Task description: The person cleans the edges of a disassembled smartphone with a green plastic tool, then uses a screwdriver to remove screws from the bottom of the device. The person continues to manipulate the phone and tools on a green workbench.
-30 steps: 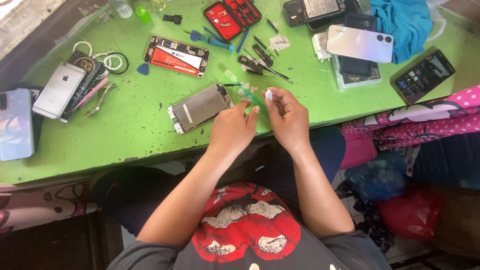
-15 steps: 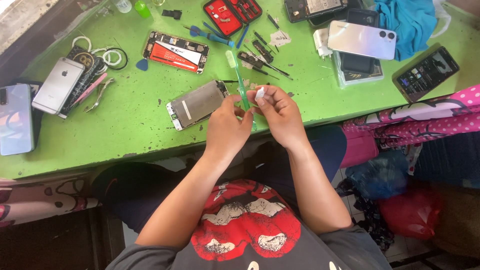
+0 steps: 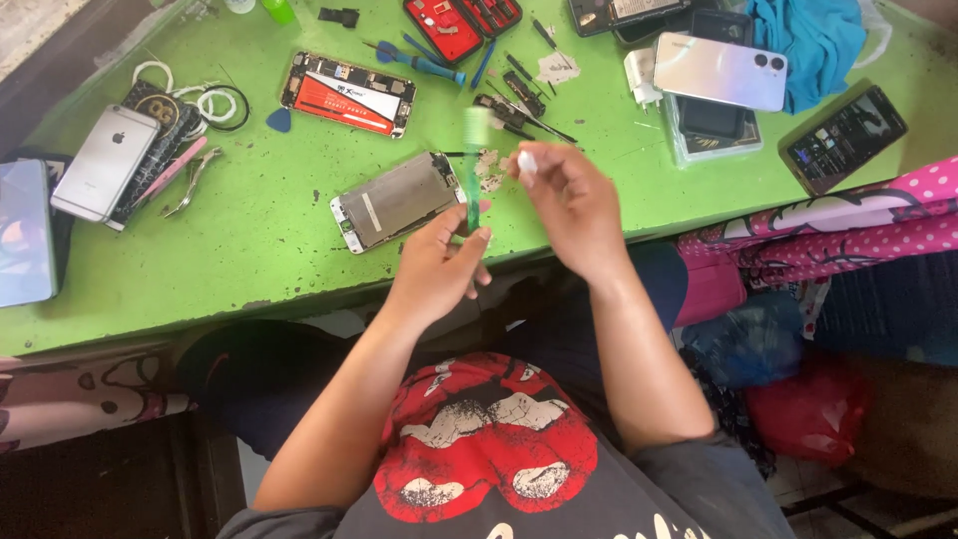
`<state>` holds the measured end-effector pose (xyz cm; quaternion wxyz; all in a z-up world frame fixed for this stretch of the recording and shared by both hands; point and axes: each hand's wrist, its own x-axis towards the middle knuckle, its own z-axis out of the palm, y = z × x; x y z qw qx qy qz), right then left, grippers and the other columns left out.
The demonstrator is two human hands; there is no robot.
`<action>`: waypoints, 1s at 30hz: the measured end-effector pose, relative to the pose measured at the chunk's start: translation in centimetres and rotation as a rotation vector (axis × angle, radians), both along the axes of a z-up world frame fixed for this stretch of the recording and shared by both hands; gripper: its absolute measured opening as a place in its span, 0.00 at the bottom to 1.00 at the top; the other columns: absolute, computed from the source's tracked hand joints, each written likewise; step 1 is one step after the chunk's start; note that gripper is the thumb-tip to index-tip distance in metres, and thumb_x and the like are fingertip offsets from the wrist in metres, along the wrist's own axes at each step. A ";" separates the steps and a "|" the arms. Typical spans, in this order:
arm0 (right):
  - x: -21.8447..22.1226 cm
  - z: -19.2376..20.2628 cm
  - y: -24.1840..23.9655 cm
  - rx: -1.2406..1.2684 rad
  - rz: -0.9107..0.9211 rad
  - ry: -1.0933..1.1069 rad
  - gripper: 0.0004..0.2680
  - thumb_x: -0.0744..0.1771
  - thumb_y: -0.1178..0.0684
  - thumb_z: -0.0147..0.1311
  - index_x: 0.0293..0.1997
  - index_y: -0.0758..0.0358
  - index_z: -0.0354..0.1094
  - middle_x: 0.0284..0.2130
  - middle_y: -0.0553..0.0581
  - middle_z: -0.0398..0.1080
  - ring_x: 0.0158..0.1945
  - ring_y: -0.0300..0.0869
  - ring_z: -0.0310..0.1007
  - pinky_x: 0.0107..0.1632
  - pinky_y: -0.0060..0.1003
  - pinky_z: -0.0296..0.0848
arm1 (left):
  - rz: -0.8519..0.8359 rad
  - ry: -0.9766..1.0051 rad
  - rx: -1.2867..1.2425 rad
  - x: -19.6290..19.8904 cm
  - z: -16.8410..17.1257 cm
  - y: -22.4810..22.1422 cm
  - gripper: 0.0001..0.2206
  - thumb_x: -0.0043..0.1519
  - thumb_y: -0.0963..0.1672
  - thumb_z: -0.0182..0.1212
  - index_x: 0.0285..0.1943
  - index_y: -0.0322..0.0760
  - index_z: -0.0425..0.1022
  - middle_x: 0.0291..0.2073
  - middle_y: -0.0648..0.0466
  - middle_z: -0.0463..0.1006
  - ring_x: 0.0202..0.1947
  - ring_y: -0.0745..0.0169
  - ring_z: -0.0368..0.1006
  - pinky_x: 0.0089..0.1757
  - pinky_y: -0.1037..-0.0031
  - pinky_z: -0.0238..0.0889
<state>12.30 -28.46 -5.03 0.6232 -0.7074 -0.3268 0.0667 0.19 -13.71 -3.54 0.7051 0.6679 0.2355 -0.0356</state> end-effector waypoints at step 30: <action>3.8 -2.8 0.4 -0.379 -0.066 -0.551 0.06 0.66 0.60 0.62 0.46 0.63 0.78 0.35 0.58 0.77 0.39 0.48 0.78 0.47 0.42 0.78 | -0.001 0.011 -0.022 0.1 -1.7 1.6 0.17 0.68 0.43 0.48 0.64 0.31 0.73 0.15 0.57 0.65 0.14 0.72 0.62 0.20 0.81 0.56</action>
